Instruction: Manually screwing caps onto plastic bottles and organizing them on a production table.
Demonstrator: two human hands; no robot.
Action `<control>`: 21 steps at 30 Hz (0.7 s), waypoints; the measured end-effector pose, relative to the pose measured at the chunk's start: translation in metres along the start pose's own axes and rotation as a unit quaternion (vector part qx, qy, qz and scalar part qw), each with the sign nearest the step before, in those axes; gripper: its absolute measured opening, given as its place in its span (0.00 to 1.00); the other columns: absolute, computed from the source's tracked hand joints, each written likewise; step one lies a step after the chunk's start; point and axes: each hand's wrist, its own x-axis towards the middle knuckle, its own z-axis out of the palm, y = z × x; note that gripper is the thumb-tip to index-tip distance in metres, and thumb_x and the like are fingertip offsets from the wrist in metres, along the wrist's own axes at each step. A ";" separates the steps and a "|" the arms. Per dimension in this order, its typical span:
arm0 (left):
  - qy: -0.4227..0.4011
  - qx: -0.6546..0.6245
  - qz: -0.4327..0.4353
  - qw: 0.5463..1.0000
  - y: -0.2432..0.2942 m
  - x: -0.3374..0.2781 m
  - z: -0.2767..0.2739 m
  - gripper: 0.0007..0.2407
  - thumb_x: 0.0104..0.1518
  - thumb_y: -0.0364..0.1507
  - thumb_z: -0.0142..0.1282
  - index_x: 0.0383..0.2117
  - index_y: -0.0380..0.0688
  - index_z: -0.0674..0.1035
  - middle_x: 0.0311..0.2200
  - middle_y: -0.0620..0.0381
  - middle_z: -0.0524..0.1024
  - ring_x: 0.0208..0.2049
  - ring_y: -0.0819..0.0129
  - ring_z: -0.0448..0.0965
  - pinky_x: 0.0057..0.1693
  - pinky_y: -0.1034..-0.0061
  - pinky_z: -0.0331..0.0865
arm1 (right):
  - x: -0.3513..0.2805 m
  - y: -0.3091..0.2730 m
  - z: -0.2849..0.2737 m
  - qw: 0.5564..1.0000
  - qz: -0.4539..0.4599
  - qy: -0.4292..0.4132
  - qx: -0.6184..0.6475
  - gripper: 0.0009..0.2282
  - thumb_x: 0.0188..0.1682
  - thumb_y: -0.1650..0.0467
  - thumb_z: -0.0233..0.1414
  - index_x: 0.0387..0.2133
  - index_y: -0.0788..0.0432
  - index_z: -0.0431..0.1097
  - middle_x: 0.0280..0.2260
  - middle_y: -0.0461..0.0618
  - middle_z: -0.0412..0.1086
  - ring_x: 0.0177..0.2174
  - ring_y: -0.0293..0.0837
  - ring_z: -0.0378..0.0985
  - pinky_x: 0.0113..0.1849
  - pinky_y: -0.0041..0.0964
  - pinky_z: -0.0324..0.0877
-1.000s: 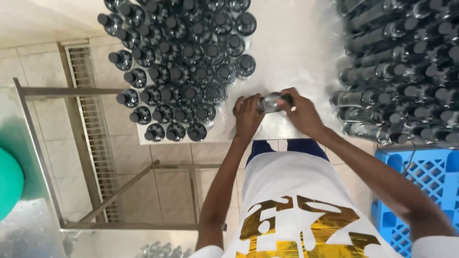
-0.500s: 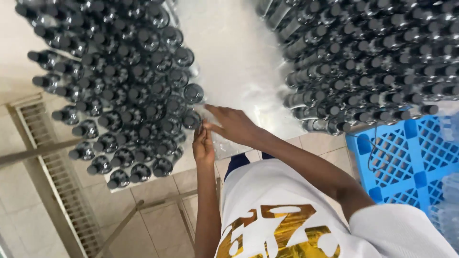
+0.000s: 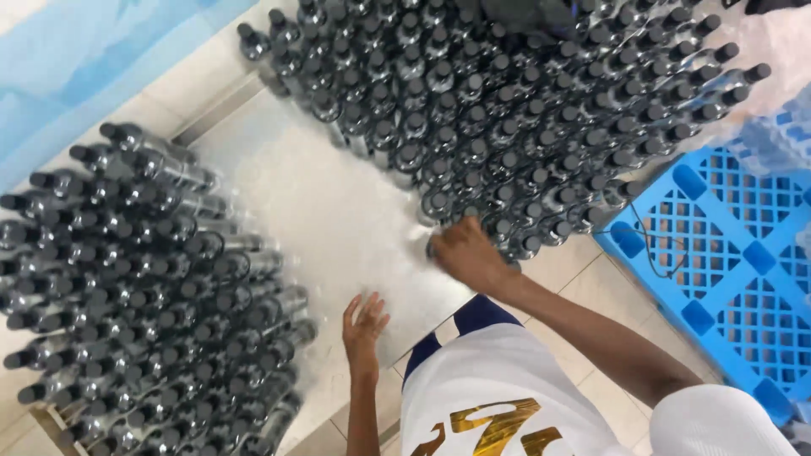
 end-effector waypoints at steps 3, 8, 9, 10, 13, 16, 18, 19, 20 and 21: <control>-0.156 0.284 0.149 0.934 -0.022 0.003 0.021 0.41 0.51 0.20 0.71 0.73 0.50 0.60 0.73 0.48 0.69 0.74 0.60 0.66 0.74 0.61 0.64 | -0.003 -0.009 -0.008 0.980 -0.077 0.108 0.150 0.08 0.41 0.74 0.56 0.33 0.50 0.72 0.27 0.42 0.72 0.35 0.49 0.75 0.48 0.57 0.58; -0.150 0.542 0.246 0.789 -0.027 -0.006 0.049 0.45 0.45 0.41 0.77 0.73 0.48 0.65 0.71 0.52 0.70 0.71 0.56 0.71 0.69 0.63 0.68 | 0.011 0.005 -0.100 0.911 -0.132 -0.082 0.382 0.10 0.47 0.58 0.60 0.38 0.46 0.77 0.21 0.38 0.73 0.28 0.47 0.77 0.52 0.42 0.63; -0.147 0.542 0.242 0.791 -0.017 -0.020 0.058 0.45 0.45 0.41 0.77 0.73 0.48 0.65 0.71 0.52 0.70 0.71 0.56 0.71 0.69 0.63 0.68 | 0.020 0.011 -0.112 0.910 -0.134 -0.086 0.384 0.10 0.47 0.58 0.60 0.38 0.46 0.77 0.21 0.38 0.73 0.28 0.47 0.77 0.52 0.42 0.63; -0.108 0.503 0.201 0.834 -0.007 -0.032 0.068 0.33 0.45 0.39 0.78 0.60 0.48 0.74 0.53 0.55 0.81 0.53 0.62 0.81 0.58 0.68 0.76 | 0.029 0.017 -0.125 0.897 -0.087 -0.134 0.412 0.18 0.52 0.55 0.56 0.51 0.49 0.72 0.30 0.46 0.75 0.34 0.47 0.77 0.49 0.45 0.66; -0.019 0.421 0.093 0.902 0.006 -0.044 0.095 0.18 0.46 0.33 0.72 0.43 0.43 0.85 0.34 0.54 0.92 0.36 0.64 0.91 0.47 0.70 0.83 | 0.047 0.033 -0.109 0.915 -0.078 -0.107 0.382 0.27 0.59 0.51 0.46 0.64 0.55 0.65 0.42 0.55 0.77 0.43 0.53 0.75 0.49 0.50 0.65; 0.062 0.314 -0.003 0.947 -0.012 -0.025 0.097 0.15 0.49 0.28 0.69 0.42 0.36 0.85 0.36 0.45 0.89 0.35 0.55 0.90 0.44 0.66 0.80 | 0.052 0.047 -0.089 0.937 -0.130 -0.041 0.321 0.27 0.63 0.52 0.40 0.64 0.57 0.65 0.47 0.57 0.76 0.47 0.58 0.73 0.54 0.53 0.59; 0.112 0.257 -0.044 0.959 -0.027 0.001 0.078 0.16 0.51 0.28 0.72 0.43 0.33 0.82 0.38 0.42 0.87 0.34 0.51 0.90 0.41 0.66 0.78 | 0.053 0.057 -0.080 0.927 -0.151 -0.061 0.339 0.26 0.64 0.53 0.38 0.66 0.57 0.65 0.48 0.57 0.76 0.49 0.58 0.73 0.54 0.53 0.59; 0.081 0.259 -0.033 0.962 -0.035 0.017 0.059 0.18 0.56 0.29 0.69 0.51 0.33 0.80 0.43 0.40 0.86 0.37 0.53 0.90 0.44 0.64 0.81 | 0.054 0.062 -0.074 0.931 -0.159 -0.027 0.326 0.23 0.61 0.56 0.45 0.61 0.59 0.69 0.46 0.63 0.77 0.48 0.64 0.76 0.54 0.59 0.62; 0.060 0.247 -0.028 0.967 -0.057 0.019 0.037 0.21 0.61 0.30 0.66 0.59 0.33 0.78 0.47 0.39 0.86 0.40 0.55 0.89 0.48 0.62 0.83 | 0.049 0.067 -0.067 0.933 -0.181 -0.007 0.312 0.20 0.59 0.59 0.53 0.57 0.61 0.72 0.44 0.69 0.78 0.47 0.69 0.79 0.54 0.65 0.65; 0.089 0.234 -0.039 0.967 -0.056 0.007 0.028 0.21 0.61 0.30 0.66 0.59 0.33 0.78 0.47 0.39 0.86 0.40 0.55 0.89 0.48 0.62 0.83 | 0.038 0.062 -0.066 0.924 -0.202 -0.027 0.324 0.20 0.59 0.59 0.53 0.57 0.61 0.72 0.44 0.69 0.78 0.47 0.69 0.79 0.54 0.65 0.65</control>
